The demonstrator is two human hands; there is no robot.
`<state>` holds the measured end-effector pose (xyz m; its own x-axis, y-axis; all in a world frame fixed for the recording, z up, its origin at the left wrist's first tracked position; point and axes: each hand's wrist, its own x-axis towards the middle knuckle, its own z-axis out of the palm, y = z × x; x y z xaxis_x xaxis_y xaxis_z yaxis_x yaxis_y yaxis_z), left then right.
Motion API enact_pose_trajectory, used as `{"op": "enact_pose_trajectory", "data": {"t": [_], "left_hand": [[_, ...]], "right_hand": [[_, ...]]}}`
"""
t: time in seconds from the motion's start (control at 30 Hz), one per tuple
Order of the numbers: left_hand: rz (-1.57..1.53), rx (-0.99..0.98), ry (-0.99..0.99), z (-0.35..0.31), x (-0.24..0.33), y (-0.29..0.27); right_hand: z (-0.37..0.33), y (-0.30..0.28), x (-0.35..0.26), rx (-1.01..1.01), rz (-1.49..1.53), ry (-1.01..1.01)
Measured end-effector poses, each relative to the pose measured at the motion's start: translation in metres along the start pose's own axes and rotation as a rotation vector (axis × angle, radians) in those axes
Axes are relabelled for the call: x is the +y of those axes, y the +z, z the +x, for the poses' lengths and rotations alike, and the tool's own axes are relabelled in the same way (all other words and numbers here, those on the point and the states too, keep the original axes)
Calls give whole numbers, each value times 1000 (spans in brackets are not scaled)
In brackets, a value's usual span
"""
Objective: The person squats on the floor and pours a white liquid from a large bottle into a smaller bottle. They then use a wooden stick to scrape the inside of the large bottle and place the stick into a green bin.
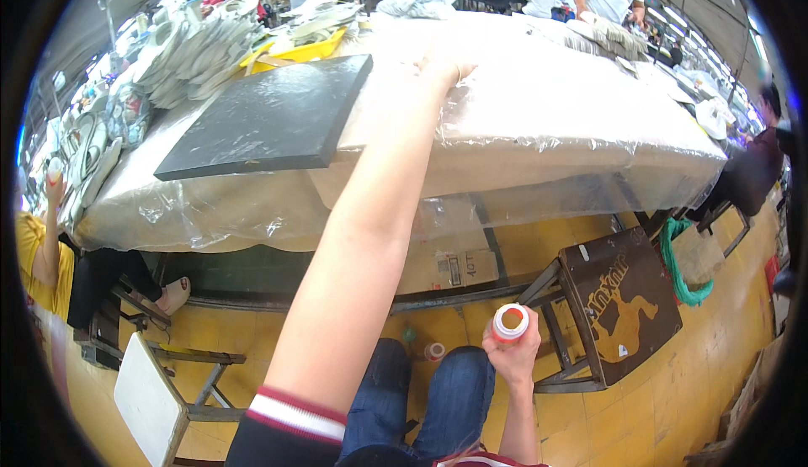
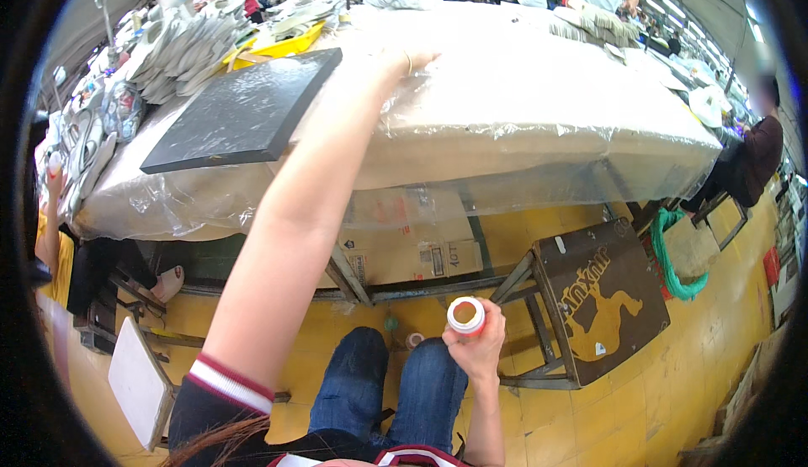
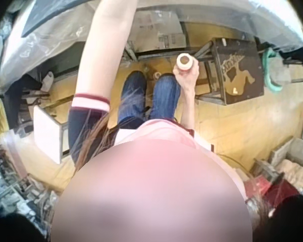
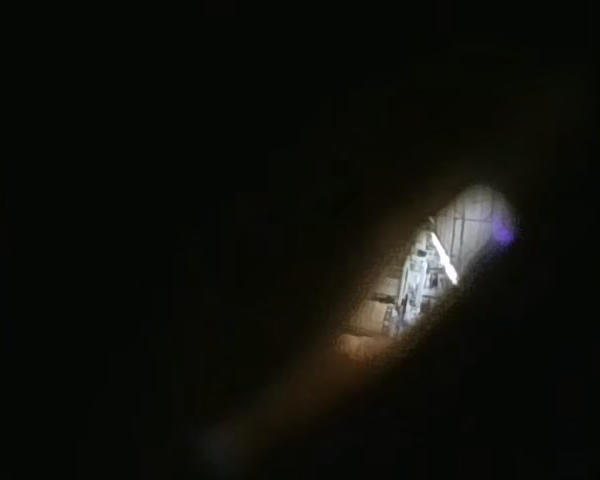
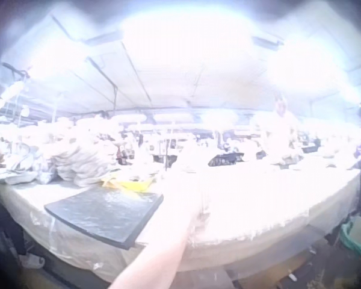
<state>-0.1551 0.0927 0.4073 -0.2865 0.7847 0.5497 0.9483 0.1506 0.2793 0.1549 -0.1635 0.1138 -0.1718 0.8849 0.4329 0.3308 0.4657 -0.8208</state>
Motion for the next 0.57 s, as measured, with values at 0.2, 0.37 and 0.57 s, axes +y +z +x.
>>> {"op": "enact_pose_trajectory", "data": {"t": [0.2,0.37,0.57], "left_hand": [[-450,227,252,-72,28,-32],[-1027,1,481,-258,22,-60],[-1226,-240,229,-323,-5,-28]], "right_hand": [[14,-7,-10,-1,-11,94],[42,-16,-28,138,-259,-233],[57,-2,-50,132,-396,-394]]}}
